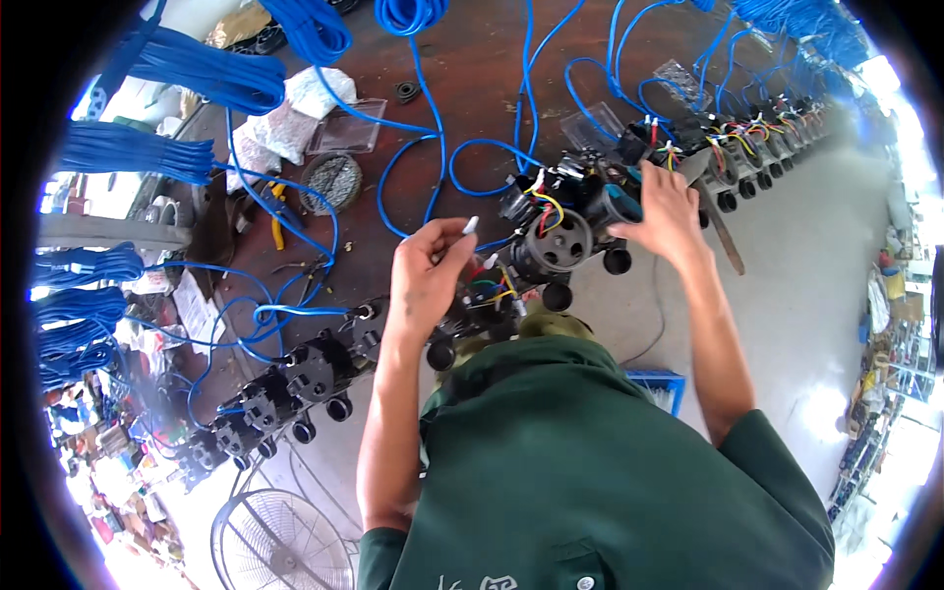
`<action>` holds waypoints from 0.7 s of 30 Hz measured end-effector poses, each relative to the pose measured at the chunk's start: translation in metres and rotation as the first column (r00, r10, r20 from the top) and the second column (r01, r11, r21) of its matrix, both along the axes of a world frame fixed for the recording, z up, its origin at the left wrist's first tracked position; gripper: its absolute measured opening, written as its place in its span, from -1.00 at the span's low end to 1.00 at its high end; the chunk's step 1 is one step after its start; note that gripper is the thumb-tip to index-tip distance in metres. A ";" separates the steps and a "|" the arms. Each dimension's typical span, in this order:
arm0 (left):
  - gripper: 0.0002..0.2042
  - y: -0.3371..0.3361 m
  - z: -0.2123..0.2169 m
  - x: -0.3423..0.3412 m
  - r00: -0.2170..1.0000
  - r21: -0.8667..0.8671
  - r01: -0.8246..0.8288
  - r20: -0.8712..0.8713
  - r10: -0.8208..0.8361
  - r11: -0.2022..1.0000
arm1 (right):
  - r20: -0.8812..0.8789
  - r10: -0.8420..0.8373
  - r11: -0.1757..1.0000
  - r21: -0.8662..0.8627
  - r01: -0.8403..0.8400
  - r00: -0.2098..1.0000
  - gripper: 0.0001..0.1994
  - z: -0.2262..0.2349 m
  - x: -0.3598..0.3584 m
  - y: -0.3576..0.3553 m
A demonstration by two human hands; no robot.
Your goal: The person assembles internal components for circular electronic units on a production line using wire strippers, pliers, and a pneumatic screwdriver.
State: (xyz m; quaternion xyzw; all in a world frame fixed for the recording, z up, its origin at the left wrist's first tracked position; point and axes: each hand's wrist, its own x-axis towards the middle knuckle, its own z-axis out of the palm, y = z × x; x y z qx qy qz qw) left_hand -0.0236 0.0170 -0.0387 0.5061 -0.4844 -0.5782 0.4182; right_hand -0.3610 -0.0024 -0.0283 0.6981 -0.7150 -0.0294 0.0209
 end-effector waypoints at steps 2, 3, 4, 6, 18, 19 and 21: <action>-0.75 -0.001 0.000 0.000 0.997 -0.076 0.046 0.069 -0.041 0.996 | -0.096 -0.018 0.989 0.145 0.031 0.995 0.05 -0.010 -0.012 0.002; -0.76 0.000 -0.004 -0.001 0.994 -0.096 0.034 0.108 -0.023 0.995 | -0.134 -0.012 0.990 0.137 0.030 0.991 0.00 -0.016 -0.014 0.000; -0.77 0.000 -0.006 -0.001 0.989 -0.117 0.022 0.146 -0.005 0.993 | -0.154 -0.023 0.988 0.146 0.046 0.988 -0.18 -0.019 -0.016 -0.003; -0.78 0.004 -0.001 0.003 0.980 -0.098 0.033 0.196 -0.013 0.995 | -0.158 -0.073 0.979 0.179 0.101 0.985 -0.32 -0.027 -0.020 -0.001; -0.82 0.021 0.010 -0.008 0.967 -0.191 -0.125 0.196 0.163 0.973 | 0.588 0.272 0.950 -0.292 -0.114 0.762 -0.53 0.017 0.101 0.043; -0.86 0.022 0.009 -0.007 0.964 -0.215 -0.131 0.201 0.175 0.968 | 0.576 0.300 0.944 -0.293 -0.151 0.761 -0.49 0.018 0.113 0.043; -0.86 0.023 0.001 0.000 0.959 -0.257 -0.073 0.248 0.139 0.964 | 0.550 0.323 0.942 -0.267 -0.203 0.770 -0.40 0.020 0.136 0.044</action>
